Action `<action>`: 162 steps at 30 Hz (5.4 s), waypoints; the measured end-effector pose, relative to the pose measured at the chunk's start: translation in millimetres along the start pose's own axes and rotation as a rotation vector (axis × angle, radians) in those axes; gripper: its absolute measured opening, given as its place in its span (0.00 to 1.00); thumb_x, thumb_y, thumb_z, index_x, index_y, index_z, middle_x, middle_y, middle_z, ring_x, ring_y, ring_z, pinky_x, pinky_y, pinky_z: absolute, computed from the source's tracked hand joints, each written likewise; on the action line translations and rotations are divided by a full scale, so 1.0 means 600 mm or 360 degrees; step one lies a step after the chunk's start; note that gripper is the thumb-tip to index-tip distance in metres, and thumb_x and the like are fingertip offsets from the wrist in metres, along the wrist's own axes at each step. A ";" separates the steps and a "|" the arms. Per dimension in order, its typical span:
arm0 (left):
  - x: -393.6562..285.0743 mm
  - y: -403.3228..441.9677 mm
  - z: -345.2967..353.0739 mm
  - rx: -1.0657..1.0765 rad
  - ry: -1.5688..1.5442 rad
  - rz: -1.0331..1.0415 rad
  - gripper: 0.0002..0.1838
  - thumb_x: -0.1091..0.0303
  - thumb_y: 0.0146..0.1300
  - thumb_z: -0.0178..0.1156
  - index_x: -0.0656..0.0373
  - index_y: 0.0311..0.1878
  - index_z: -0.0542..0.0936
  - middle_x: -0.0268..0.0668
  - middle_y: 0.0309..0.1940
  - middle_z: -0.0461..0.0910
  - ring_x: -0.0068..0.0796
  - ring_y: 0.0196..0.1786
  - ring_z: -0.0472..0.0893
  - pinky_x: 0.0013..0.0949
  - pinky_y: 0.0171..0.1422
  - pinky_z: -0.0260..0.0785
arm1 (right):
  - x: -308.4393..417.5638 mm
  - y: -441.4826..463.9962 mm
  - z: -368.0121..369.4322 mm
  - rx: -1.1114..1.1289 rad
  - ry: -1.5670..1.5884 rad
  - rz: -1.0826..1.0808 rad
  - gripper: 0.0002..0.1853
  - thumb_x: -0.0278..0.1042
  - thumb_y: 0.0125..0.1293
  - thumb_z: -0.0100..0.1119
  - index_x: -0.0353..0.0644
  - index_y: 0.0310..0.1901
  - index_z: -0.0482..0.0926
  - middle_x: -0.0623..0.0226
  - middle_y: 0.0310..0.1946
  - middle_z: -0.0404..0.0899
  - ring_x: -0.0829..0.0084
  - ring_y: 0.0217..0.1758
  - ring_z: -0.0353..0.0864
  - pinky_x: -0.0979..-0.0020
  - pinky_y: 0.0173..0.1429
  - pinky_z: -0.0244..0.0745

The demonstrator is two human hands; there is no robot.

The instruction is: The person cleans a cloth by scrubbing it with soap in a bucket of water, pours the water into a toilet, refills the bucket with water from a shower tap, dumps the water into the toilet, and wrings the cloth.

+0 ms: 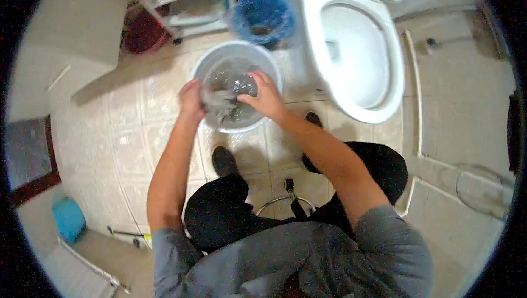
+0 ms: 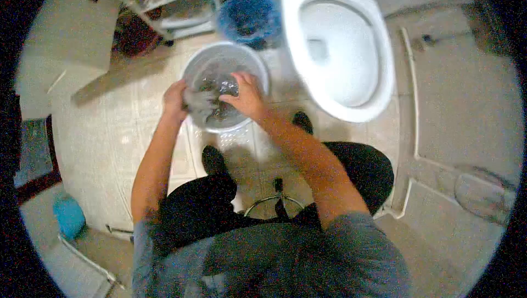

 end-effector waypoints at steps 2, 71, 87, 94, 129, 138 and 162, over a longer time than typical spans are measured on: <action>-0.050 -0.050 0.006 0.0099 -0.0120 -0.0243 0.17 0.68 0.66 0.58 0.62 0.57 0.74 0.41 0.39 0.80 0.38 0.41 0.81 0.47 0.49 0.77 | -0.049 -0.021 -0.040 -0.0369 -0.0083 0.0092 0.43 0.51 0.51 0.76 0.35 0.64 0.69 0.43 0.64 0.67 0.44 0.68 0.66 0.52 0.72 0.60; -0.480 -0.473 0.664 0.0517 0.1030 0.0355 0.12 0.63 0.66 0.52 0.63 0.39 0.76 0.46 0.36 0.82 0.49 0.41 0.82 0.56 0.58 0.75 | 0.183 -0.172 -0.362 0.0161 0.3400 0.1364 0.30 0.21 0.57 0.47 0.15 0.60 0.53 0.24 0.63 0.58 0.25 0.58 0.72 0.75 0.33 0.88; -0.425 -0.503 0.821 0.0745 0.1023 0.0455 0.15 0.61 0.68 0.54 0.63 0.48 0.78 0.47 0.44 0.83 0.45 0.48 0.83 0.54 0.58 0.76 | 0.239 -0.128 -0.316 0.0217 0.4200 0.1215 0.28 0.30 0.69 0.40 0.20 0.66 0.57 0.26 0.63 0.61 0.53 0.52 0.83 0.76 0.35 0.88; -0.389 -0.579 0.864 0.1029 0.0851 0.0376 0.11 0.66 0.67 0.54 0.66 0.43 0.75 0.45 0.37 0.79 0.44 0.44 0.82 0.50 0.61 0.75 | 0.257 -0.100 -0.318 0.0468 0.4484 0.0652 0.26 0.29 0.69 0.41 0.26 0.67 0.61 0.37 0.71 0.56 0.60 0.52 0.83 0.78 0.37 0.87; -0.311 -0.682 0.897 0.1316 0.0883 0.0089 0.27 0.59 0.67 0.51 0.70 0.62 0.70 0.50 0.49 0.83 0.48 0.50 0.83 0.53 0.63 0.73 | 0.229 -0.068 -0.395 0.0354 0.4780 0.0261 0.29 0.26 0.62 0.47 0.28 0.66 0.62 0.38 0.67 0.64 0.59 0.51 0.85 0.75 0.32 0.84; -0.459 -0.592 0.578 0.1022 0.0505 0.0592 0.23 0.63 0.66 0.59 0.66 0.61 0.74 0.40 0.46 0.83 0.30 0.42 0.83 0.36 0.53 0.78 | 0.155 -0.099 -0.372 -0.0630 0.3459 0.0815 0.22 0.23 0.57 0.52 0.27 0.55 0.67 0.51 0.49 0.72 0.53 0.47 0.79 0.54 0.47 0.83; 0.026 -0.794 0.802 0.1569 0.1112 -0.0128 0.26 0.60 0.54 0.60 0.65 0.55 0.75 0.45 0.41 0.80 0.42 0.42 0.80 0.44 0.48 0.76 | 0.072 -0.744 -1.069 -0.0998 0.0787 0.0969 0.19 0.43 0.70 0.58 0.34 0.51 0.77 0.56 0.38 0.83 0.69 0.34 0.85 0.69 0.34 0.83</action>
Point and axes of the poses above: each hand's wrist, its own y-axis towards the middle knuckle, its own z-axis out of the palm, x = y × z, the point moved 7 cm from there along y, towards the middle knuckle
